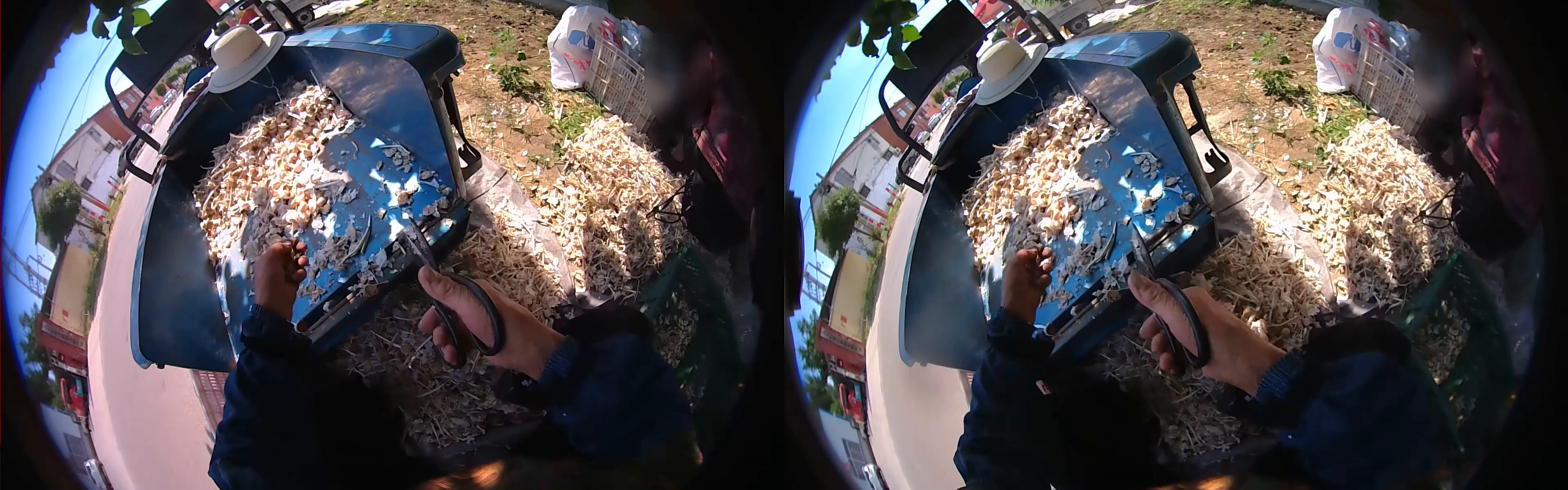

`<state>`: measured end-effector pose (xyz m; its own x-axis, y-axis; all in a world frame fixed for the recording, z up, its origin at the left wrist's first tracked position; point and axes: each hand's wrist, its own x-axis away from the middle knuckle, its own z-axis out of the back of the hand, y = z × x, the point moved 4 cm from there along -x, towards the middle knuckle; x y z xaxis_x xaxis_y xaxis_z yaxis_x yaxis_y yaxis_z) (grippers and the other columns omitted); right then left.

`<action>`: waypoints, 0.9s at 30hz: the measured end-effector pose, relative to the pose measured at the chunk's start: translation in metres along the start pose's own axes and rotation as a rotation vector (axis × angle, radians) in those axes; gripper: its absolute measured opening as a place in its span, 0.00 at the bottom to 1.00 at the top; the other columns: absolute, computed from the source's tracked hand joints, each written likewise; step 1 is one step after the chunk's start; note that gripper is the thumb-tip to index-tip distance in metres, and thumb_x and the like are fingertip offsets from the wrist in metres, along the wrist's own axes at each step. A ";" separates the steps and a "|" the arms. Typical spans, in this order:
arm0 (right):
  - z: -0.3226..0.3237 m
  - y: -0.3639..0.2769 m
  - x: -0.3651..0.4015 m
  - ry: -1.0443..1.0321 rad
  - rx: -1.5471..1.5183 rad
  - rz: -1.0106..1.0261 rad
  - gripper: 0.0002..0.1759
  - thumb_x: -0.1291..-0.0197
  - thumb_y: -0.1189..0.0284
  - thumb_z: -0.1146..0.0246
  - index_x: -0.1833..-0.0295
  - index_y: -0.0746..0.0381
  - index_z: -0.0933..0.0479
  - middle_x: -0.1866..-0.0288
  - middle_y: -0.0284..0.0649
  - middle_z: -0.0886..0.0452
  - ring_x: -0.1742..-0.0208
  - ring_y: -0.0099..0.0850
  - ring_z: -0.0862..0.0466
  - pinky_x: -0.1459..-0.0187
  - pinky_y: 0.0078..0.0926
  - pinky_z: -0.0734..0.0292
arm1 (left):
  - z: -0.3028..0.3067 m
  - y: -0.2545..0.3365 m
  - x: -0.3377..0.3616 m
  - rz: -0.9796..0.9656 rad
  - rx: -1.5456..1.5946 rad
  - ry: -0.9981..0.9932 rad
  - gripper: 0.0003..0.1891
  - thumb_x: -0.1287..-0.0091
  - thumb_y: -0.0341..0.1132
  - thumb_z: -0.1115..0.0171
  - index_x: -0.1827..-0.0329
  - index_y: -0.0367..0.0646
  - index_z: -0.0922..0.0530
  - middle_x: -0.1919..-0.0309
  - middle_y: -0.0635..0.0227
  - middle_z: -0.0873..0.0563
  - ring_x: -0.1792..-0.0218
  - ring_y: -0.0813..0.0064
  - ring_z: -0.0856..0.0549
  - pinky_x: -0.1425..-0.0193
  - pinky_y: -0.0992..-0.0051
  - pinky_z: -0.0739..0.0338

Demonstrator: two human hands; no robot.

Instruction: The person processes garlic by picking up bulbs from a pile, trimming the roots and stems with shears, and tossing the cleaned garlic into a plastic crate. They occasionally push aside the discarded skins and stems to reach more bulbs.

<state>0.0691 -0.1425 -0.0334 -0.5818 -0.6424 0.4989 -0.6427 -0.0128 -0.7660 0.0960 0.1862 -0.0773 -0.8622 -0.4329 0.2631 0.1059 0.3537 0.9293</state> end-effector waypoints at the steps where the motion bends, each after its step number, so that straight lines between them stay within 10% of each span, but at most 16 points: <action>1: 0.002 0.006 -0.002 0.006 -0.021 -0.021 0.40 0.42 0.34 0.47 0.59 0.66 0.30 0.72 0.37 0.26 0.76 0.23 0.23 0.75 0.22 0.26 | 0.001 0.008 -0.018 -0.131 -0.154 0.090 0.10 0.37 0.30 0.43 0.57 0.34 0.21 0.70 0.65 0.17 0.78 0.78 0.23 0.80 0.81 0.34; 7: 0.007 -0.003 0.002 -0.019 0.090 -0.044 0.39 0.39 0.37 0.48 0.65 0.69 0.25 0.77 0.36 0.26 0.77 0.23 0.23 0.73 0.21 0.27 | -0.049 0.034 -0.120 -0.598 -1.012 0.035 0.10 0.42 0.32 0.37 0.64 0.33 0.15 0.81 0.67 0.17 0.81 0.83 0.21 0.77 0.80 0.29; 11: 0.015 -0.006 -0.001 0.028 0.057 -0.047 0.39 0.41 0.37 0.45 0.70 0.69 0.26 0.79 0.35 0.27 0.80 0.23 0.25 0.76 0.19 0.29 | -0.053 0.002 -0.155 -1.030 -1.387 0.024 0.12 0.49 0.34 0.39 0.64 0.41 0.14 0.77 0.53 0.17 0.69 0.54 0.15 0.60 0.63 0.21; 15: 0.021 -0.011 0.005 0.048 0.015 -0.009 0.39 0.44 0.37 0.41 0.73 0.69 0.26 0.80 0.35 0.28 0.83 0.22 0.26 0.80 0.17 0.31 | -0.045 -0.003 -0.137 -0.608 -1.596 -0.141 0.10 0.45 0.31 0.41 0.64 0.40 0.14 0.71 0.58 0.14 0.70 0.60 0.15 0.60 0.70 0.20; 20: 0.019 -0.014 0.019 0.018 0.036 0.013 0.38 0.42 0.38 0.42 0.71 0.70 0.25 0.80 0.35 0.27 0.83 0.22 0.25 0.79 0.16 0.31 | 0.036 -0.013 -0.122 -0.378 -0.867 -0.237 0.19 0.44 0.23 0.45 0.49 0.35 0.18 0.64 0.61 0.11 0.65 0.74 0.14 0.66 0.76 0.21; 27: 0.026 -0.016 0.025 0.089 0.161 0.082 0.40 0.41 0.38 0.44 0.69 0.71 0.25 0.79 0.37 0.27 0.82 0.23 0.24 0.79 0.20 0.30 | 0.047 0.007 -0.108 -0.344 -0.538 0.241 0.14 0.43 0.21 0.41 0.54 0.33 0.17 0.70 0.57 0.13 0.83 0.82 0.25 0.79 0.82 0.32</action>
<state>0.0781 -0.1778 -0.0189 -0.6750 -0.5762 0.4608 -0.5079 -0.0902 -0.8567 0.1664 0.2748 -0.1115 -0.7630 -0.6417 -0.0781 0.1310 -0.2718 0.9534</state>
